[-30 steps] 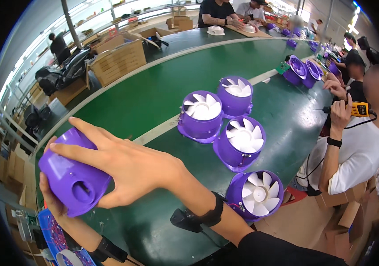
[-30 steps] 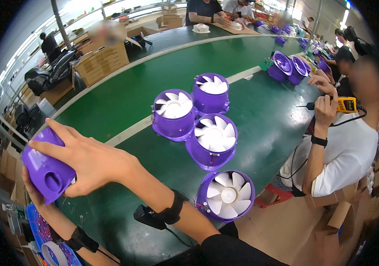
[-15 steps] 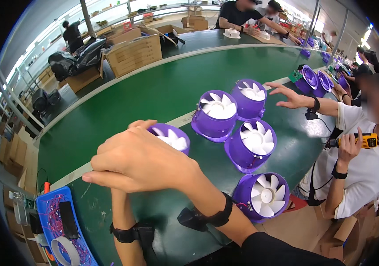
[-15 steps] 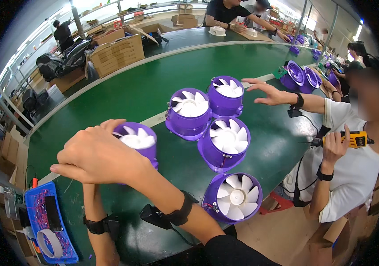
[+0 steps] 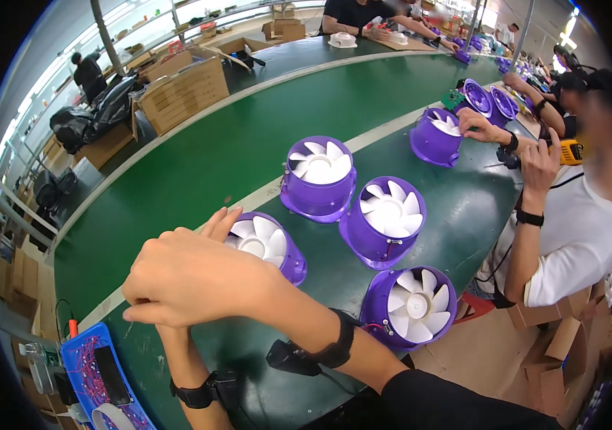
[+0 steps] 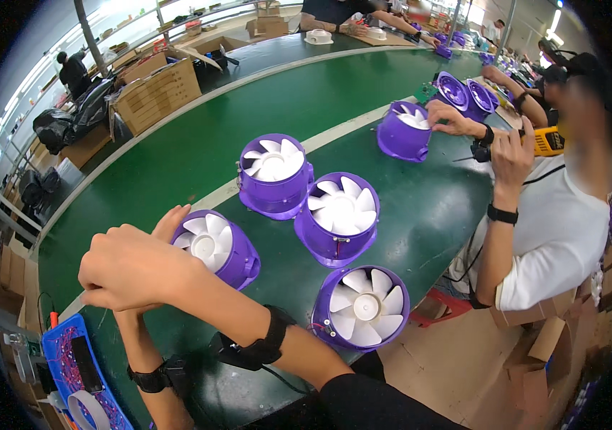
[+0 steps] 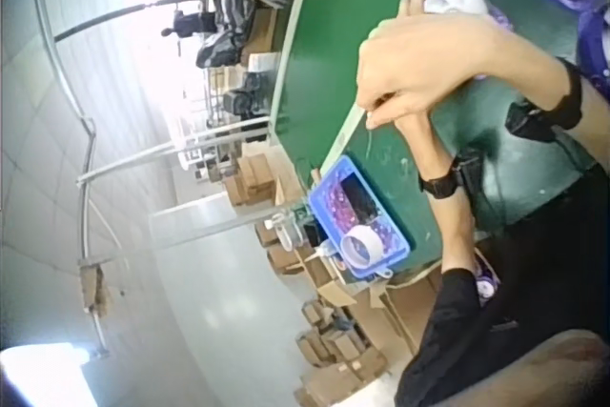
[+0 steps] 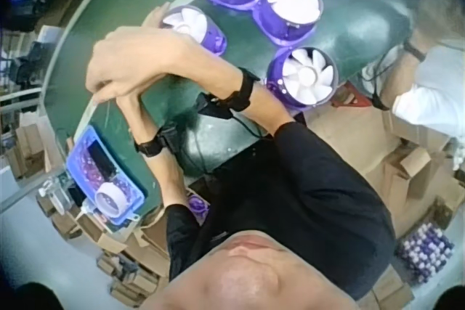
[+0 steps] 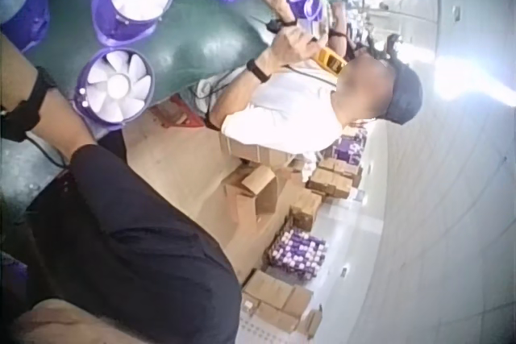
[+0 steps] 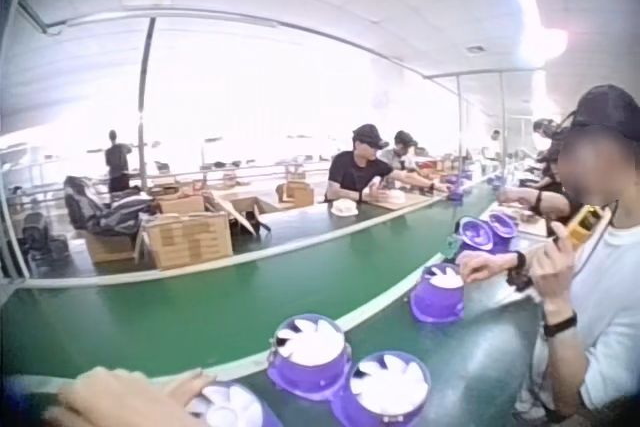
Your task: The person assembles purple plastic fan units on a green workbench. They pick up fan housings from a cardboard box, place them on the table, and manipulate the internal components and wires. The person repeatedly turns the units over to inspect the interior and exterior, handling them one at a time.
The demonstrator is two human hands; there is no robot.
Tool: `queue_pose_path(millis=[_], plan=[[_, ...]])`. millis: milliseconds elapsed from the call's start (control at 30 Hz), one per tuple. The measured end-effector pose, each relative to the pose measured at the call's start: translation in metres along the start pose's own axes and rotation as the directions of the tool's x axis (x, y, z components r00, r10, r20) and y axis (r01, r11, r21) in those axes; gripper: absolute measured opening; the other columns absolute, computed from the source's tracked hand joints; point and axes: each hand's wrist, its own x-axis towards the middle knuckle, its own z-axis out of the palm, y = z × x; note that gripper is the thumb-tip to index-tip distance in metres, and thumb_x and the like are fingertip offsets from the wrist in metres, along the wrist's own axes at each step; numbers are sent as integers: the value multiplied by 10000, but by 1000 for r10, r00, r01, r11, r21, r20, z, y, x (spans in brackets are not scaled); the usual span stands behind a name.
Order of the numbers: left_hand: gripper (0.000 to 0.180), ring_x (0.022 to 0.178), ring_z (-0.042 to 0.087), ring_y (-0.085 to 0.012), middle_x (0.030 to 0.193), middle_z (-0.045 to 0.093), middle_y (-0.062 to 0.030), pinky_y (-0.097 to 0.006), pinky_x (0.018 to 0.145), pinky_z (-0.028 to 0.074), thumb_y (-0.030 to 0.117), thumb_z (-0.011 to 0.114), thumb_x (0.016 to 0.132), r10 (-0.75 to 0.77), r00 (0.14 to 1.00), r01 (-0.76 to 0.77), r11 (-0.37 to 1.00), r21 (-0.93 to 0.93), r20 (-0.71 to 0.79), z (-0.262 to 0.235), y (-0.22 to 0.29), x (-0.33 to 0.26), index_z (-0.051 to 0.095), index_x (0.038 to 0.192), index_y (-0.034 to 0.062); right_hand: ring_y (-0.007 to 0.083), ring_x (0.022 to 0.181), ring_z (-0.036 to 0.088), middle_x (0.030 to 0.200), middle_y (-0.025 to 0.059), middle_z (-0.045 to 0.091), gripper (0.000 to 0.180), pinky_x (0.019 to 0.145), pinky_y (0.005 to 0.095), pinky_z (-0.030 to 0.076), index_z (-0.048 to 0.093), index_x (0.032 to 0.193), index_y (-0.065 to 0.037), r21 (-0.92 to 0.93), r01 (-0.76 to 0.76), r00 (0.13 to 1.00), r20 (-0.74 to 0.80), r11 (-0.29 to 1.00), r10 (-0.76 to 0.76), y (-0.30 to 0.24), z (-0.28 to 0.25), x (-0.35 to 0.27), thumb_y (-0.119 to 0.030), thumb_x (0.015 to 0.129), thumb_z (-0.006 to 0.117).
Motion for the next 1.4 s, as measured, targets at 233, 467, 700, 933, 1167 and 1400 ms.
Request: queue_pose_path(millis=[233,467,700,933,1167,1400], plan=[[776,1226,482,-309,1334,470,-191,-393,1036,381,443,660,775,14,999,-14,1000,-7,31,7,6,4,397,1379,34,356,682,654,691,172,653,219,687,426,536,705,729,-50,-5,-101,986,130,995,100,-5,0,-1,-266,732,670],[783,1220,486,-312,1333,472,-190,-394,1028,387,440,674,761,32,997,-30,999,-22,64,14,9,10,403,1377,40,366,891,666,934,179,694,321,836,436,523,683,1003,-52,144,-276,934,274,950,230,-3,-6,-9,-251,751,670],[790,1214,491,-315,1332,475,-189,-395,1019,393,437,689,747,16,997,-16,1000,0,71,13,12,10,410,1374,46,374,910,660,944,196,689,353,845,449,517,669,1032,-41,171,-275,932,290,946,218,-4,-1,-5,-252,749,682],[798,1209,495,-319,1331,478,-188,-396,1011,399,434,703,733,17,996,-18,1000,6,84,15,13,12,417,1372,51,370,902,662,937,198,688,360,839,445,519,666,1033,-29,165,-264,935,284,950,211,-3,-1,-6,-241,744,682],[806,1203,499,-322,1330,480,-187,-397,1002,405,431,718,719,17,996,-18,1000,4,92,16,12,13,424,1369,57,371,903,663,940,198,690,359,838,439,521,666,1034,-26,163,-279,929,295,946,223,-4,-3,-6,-235,742,682],[814,1197,504,-325,1330,483,-186,-398,993,412,428,732,705,15,996,-16,1000,11,90,15,13,12,430,1366,63,368,931,658,982,193,687,364,855,436,517,659,1059,-36,163,-252,935,294,954,197,-3,-1,-6,-216,745,693]])
